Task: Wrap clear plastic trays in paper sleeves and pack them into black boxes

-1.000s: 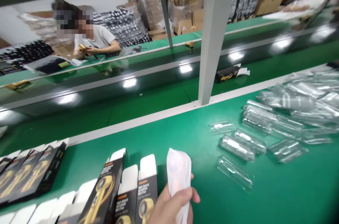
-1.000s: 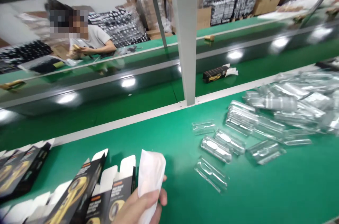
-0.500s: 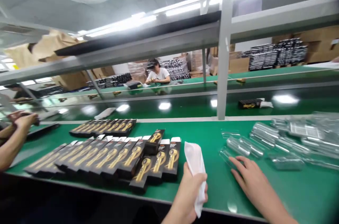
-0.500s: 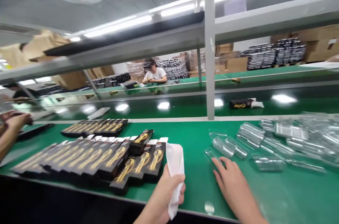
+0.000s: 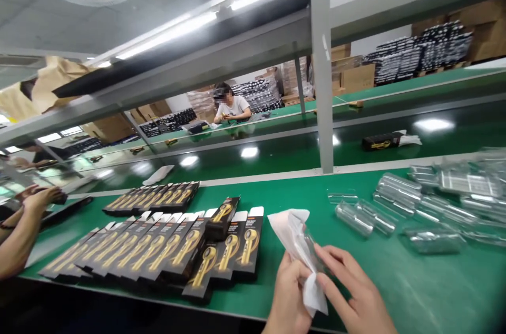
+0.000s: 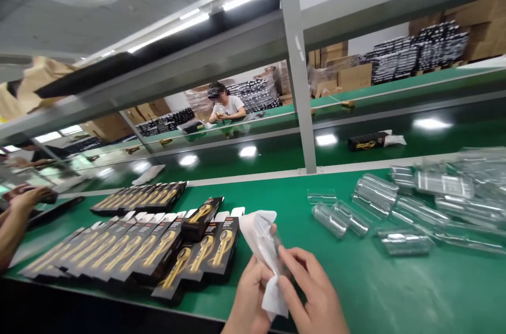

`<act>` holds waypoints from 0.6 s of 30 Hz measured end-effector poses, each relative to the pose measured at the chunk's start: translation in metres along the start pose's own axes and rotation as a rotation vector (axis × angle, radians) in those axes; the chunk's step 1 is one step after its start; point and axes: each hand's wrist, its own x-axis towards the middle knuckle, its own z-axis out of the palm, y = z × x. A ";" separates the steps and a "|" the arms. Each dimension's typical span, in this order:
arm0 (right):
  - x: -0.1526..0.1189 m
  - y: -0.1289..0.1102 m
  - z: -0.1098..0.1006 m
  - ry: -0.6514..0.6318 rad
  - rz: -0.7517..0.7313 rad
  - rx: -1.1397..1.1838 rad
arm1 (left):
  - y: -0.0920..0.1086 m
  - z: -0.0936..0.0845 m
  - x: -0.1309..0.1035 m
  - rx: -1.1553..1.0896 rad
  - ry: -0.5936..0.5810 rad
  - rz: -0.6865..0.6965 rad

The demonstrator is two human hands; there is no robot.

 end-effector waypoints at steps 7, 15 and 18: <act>0.012 0.014 -0.019 0.027 -0.122 -0.189 | -0.003 0.011 0.026 -0.041 -0.129 -0.058; 0.019 0.050 -0.023 -0.047 -0.233 -0.318 | -0.017 0.024 0.041 0.015 -0.130 -0.065; 0.016 0.067 -0.020 -0.054 -0.228 -0.186 | -0.027 0.026 0.047 0.015 -0.021 -0.048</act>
